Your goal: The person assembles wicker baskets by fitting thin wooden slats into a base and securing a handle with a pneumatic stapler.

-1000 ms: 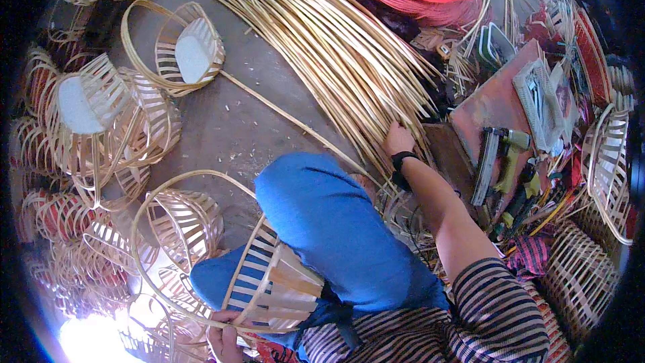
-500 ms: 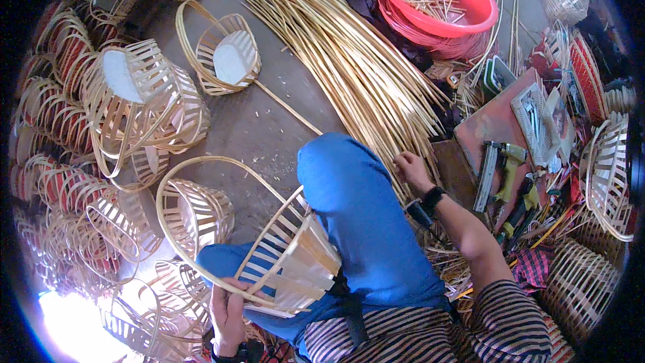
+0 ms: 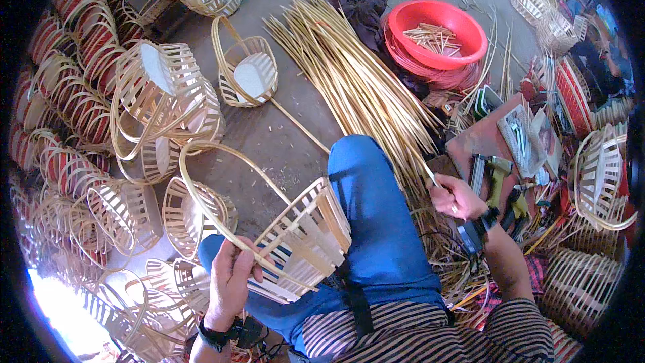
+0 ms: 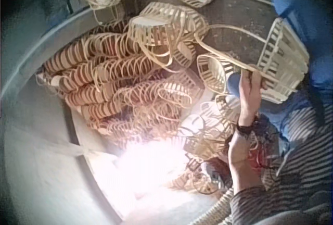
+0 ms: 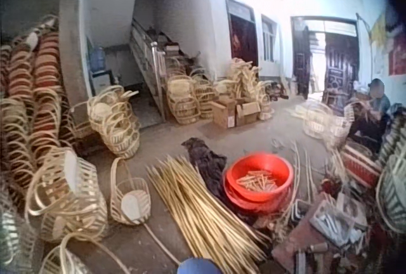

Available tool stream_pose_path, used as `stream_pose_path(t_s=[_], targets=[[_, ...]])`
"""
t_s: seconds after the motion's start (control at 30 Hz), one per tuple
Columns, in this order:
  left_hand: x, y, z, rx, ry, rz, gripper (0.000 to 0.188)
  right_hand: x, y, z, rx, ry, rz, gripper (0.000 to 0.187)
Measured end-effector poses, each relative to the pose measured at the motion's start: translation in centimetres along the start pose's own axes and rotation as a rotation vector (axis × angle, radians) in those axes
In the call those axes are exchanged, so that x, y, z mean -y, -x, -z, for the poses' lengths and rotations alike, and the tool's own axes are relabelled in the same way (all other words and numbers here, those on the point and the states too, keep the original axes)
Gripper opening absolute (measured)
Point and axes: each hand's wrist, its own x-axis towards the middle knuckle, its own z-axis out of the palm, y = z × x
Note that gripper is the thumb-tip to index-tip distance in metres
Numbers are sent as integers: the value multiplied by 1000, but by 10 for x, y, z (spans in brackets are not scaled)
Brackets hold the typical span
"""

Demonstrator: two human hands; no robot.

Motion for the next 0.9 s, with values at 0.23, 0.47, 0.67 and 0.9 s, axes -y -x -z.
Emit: stream_pose_path(t_s=[0.23,0.47,0.67,0.9], targets=[[8,-17,4,-26,-51,3,16,-29,46,-56,113,74,16,23],[6,-39,-2,6,-75,-24,20,-61,63,-104,476,54,-272,18],[1,-53,-11,143,-79,-137,29,-62,10,-144,293,972,-21,12],[-6,-67,-19,236,-47,-40,28,-103,-29,-159,89,1203,260,11]])
